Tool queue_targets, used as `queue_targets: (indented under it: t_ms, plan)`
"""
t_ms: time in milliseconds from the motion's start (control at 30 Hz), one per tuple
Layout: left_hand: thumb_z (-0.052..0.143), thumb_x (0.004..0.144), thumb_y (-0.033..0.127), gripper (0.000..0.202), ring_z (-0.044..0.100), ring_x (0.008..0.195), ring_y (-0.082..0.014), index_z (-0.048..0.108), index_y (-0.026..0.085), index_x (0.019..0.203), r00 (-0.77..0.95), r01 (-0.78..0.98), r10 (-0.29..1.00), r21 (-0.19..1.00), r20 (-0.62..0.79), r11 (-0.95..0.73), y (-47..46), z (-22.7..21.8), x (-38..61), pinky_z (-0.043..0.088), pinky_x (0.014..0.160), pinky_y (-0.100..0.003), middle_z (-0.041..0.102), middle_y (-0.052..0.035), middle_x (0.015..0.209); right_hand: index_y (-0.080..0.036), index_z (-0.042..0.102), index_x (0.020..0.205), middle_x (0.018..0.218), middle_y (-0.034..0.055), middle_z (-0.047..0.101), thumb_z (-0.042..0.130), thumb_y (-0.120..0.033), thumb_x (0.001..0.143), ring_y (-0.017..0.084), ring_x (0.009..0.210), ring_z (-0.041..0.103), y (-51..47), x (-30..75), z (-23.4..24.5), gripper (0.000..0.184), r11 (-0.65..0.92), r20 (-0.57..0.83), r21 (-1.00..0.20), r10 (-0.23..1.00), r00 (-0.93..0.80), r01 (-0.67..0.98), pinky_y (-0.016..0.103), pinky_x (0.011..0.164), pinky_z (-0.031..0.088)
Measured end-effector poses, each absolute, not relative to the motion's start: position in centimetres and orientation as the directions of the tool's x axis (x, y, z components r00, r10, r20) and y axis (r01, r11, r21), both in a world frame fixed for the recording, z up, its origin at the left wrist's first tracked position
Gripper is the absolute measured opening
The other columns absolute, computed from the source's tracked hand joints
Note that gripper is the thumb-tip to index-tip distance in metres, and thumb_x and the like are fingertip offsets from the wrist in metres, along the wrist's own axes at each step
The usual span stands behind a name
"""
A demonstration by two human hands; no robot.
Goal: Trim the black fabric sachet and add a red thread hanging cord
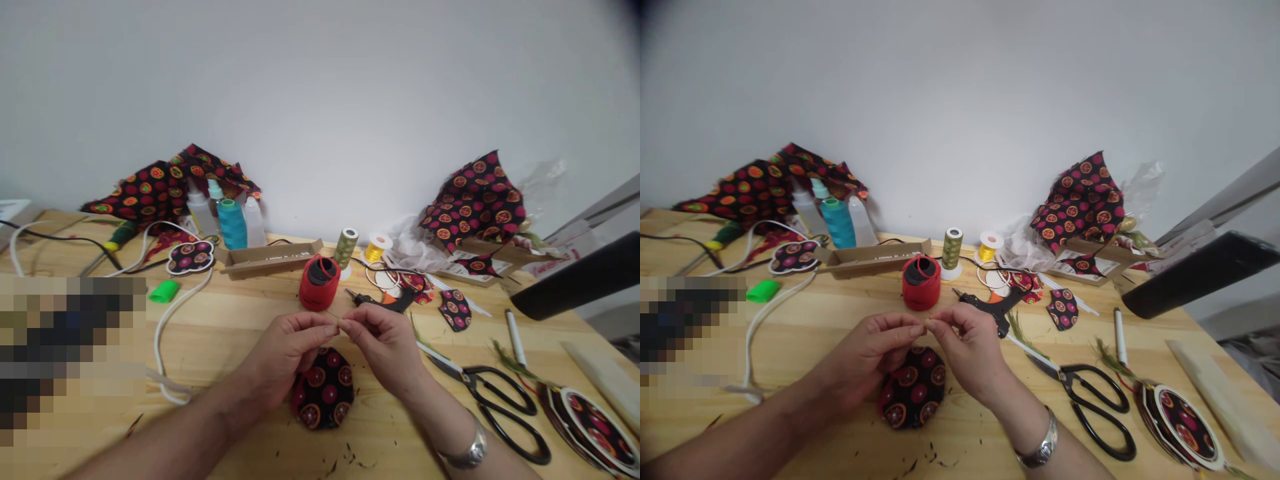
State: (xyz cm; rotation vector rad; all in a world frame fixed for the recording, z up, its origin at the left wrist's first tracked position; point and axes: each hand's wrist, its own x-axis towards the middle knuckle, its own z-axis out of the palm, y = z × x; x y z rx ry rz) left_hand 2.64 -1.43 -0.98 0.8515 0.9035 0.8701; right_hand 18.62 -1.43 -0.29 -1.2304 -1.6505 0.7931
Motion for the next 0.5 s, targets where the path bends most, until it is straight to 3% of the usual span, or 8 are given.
queue_targets:
  t_ms: [500]
  plan:
    - [0.068, 0.073, 0.027, 0.013, 0.017, 0.04, -0.0049, 0.07, 0.013, 0.074, 0.385, -0.296, 0.878, 0.863, -0.285, 0.409, -1.33, -1.06, 2.63, 0.01, 0.039, -0.022, 0.032, 0.0102, 0.041, -0.016, 0.066, 0.07, 0.063, 0.0018, 0.063, 0.063, -0.026, 0.077, 0.012, 0.058, 0.054, -1.38, 18.71, -0.42, 0.012, 0.284, 0.268, -0.901, 0.959, -0.092, 0.328, 0.022, 0.052, 0.041]
